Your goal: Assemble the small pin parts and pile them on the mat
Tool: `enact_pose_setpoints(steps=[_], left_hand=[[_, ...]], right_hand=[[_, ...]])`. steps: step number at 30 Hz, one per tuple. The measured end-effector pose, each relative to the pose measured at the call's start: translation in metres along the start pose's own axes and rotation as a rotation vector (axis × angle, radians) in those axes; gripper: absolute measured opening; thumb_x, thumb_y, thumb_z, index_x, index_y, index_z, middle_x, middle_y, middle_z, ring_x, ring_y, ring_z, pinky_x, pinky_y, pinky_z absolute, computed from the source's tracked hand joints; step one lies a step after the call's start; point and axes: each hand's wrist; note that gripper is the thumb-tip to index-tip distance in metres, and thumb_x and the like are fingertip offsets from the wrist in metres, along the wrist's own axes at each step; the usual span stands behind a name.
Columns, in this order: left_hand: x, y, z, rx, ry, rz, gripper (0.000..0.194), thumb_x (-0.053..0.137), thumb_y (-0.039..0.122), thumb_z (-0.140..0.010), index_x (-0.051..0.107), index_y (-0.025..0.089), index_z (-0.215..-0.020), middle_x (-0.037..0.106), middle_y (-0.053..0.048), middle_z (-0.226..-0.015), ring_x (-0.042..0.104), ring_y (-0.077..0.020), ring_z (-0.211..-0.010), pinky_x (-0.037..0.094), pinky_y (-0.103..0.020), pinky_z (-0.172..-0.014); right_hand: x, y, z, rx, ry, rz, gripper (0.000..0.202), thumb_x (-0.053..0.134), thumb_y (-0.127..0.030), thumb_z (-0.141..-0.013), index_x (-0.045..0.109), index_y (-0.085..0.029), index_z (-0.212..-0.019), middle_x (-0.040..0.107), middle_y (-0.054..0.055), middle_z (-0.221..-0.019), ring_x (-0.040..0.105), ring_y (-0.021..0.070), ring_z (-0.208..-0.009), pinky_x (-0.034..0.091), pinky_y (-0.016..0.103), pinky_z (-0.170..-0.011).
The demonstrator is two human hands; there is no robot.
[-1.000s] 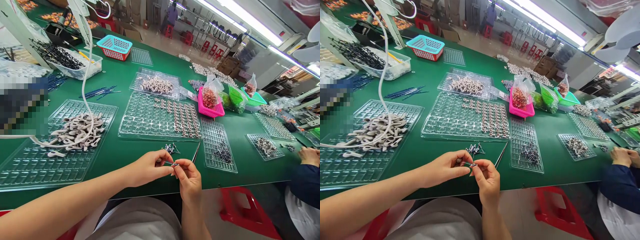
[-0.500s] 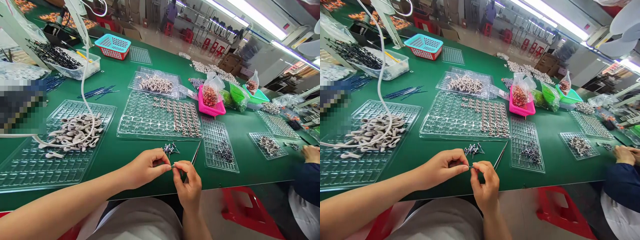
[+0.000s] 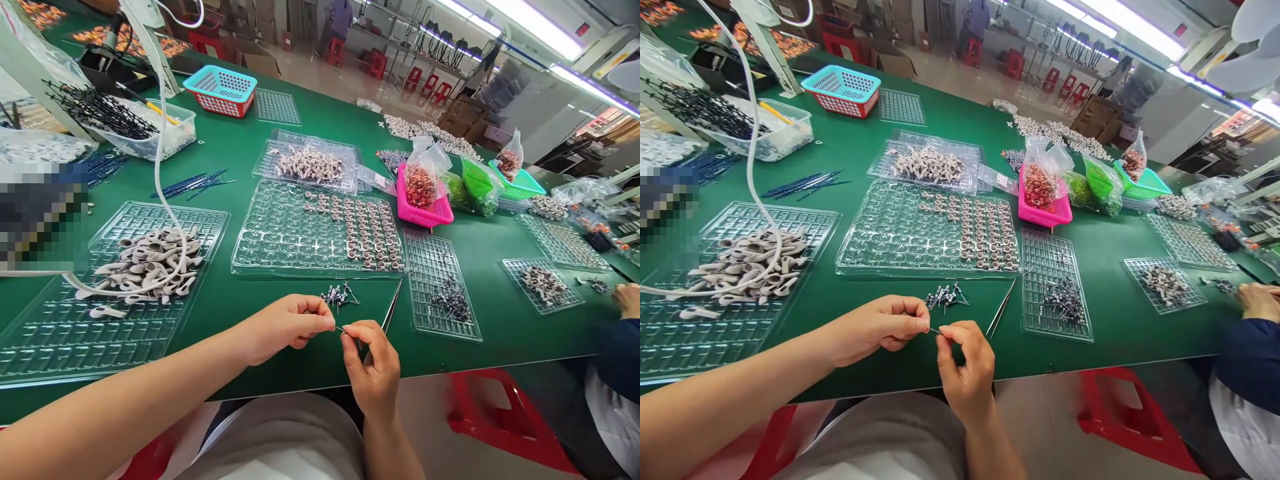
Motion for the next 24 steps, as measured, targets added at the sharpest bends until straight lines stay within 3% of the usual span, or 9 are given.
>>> enact_pose_setpoints(steps=[5,24], left_hand=[[-0.0022,0.0020,0.0014,-0.072,-0.087,0.091,0.036,0.080,0.039,-0.070,0.054,0.015,-0.073,0.037,0.008,-0.059,0.021,-0.0057,-0.052,0.009,-0.024,-0.050],[0.0003,-0.0032,0.0003,0.017,-0.200,0.200,0.038,0.087,0.038,-0.069,0.059,0.014,-0.077,0.042,0.008,-0.061,0.024,-0.0045,-0.051,0.011,-0.023,-0.048]], right_hand=[[-0.0011,0.0004,0.0004,0.001,0.003,-0.008,0.016,0.056,-0.013,-0.092,0.063,-0.023,-0.101,0.066,0.002,-0.086,0.063,0.0154,-0.077,0.049,0.027,-0.064],[-0.0056,0.0058,0.0041,0.181,-0.031,-0.182,0.008,0.058,-0.021,-0.094,0.065,-0.024,-0.096,0.062,0.000,-0.082,0.057,0.0120,-0.069,0.046,0.024,-0.062]])
Point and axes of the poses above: each hand's wrist, its own z-axis away from the middle knuckle, its own x-axis out of the palm, y = z × x
